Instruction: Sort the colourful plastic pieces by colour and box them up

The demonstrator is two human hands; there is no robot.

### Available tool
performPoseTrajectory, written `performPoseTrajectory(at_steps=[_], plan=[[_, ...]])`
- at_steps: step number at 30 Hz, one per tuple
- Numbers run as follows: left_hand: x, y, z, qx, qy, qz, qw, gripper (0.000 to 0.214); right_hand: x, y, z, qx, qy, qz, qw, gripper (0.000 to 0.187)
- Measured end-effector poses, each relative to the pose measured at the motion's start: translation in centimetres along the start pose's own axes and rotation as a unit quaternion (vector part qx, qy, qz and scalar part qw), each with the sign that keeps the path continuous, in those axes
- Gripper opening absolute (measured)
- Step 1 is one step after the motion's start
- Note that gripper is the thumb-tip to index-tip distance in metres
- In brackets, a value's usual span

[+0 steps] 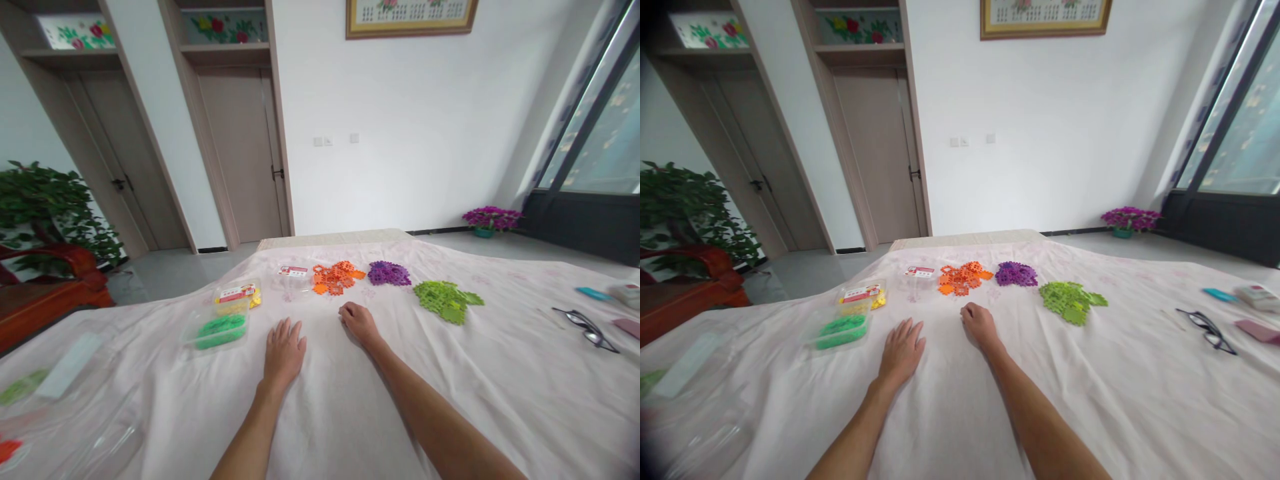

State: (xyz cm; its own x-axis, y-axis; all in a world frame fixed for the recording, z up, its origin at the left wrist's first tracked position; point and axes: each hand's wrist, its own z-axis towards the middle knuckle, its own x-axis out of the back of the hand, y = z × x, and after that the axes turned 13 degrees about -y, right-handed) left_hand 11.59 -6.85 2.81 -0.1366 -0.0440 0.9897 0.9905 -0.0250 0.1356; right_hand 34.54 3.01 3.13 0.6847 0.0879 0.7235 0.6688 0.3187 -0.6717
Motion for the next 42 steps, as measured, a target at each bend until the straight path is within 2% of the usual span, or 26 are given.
performPoseTrajectory(at_steps=[7, 14, 18, 23, 27, 30, 32, 37, 42], plan=[[0.2, -0.7, -0.9, -0.009, -0.009, -0.022, 1.0, 0.048, 0.2, -0.4, -0.5, -0.013, -0.004, 0.004, 1.0, 0.026], [0.4, -1.1, -0.7, -0.019, -0.009, -0.07, 0.997, 0.047, -0.2, -1.2, -0.3, 0.003, 0.0, -0.049, 0.999, 0.024], [0.7, -1.1, -0.8, -0.017, -0.009, -0.089, 0.996, 0.046, -1.3, -2.2, 1.5, 0.008, 0.011, -0.061, 0.998, 0.039], [0.6, -1.4, -0.7, -0.01, 0.01, -0.143, 0.99, 0.044, -2.0, -5.4, 4.6, -0.004, -0.007, -0.118, 0.993, 0.052], [0.2, -2.0, -0.3, 0.004, 0.035, -0.213, 0.977, 0.045, -1.9, -7.8, 6.6, -0.016, -0.053, -0.195, 0.979, 0.05], [0.0, -2.2, 0.0, 0.011, 0.063, -0.262, 0.963, 0.045, -1.8, -8.8, 7.6, -0.014, -0.104, -0.232, 0.967, 0.043], [0.0, -2.3, 0.1, 0.015, 0.083, -0.293, 0.952, 0.045, -1.7, -9.0, 8.0, -0.009, -0.115, -0.235, 0.965, 0.035], [0.2, -2.4, 0.2, 0.024, 0.145, -0.329, 0.933, 0.05, -1.5, -9.8, 6.8, 0.022, -0.125, -0.227, 0.966, 0.026], [0.7, -2.2, 0.3, 0.04, 0.183, -0.301, 0.935, 0.055, -1.3, -11.1, 2.2, 0.13, -0.157, -0.206, 0.957, 0.022]])
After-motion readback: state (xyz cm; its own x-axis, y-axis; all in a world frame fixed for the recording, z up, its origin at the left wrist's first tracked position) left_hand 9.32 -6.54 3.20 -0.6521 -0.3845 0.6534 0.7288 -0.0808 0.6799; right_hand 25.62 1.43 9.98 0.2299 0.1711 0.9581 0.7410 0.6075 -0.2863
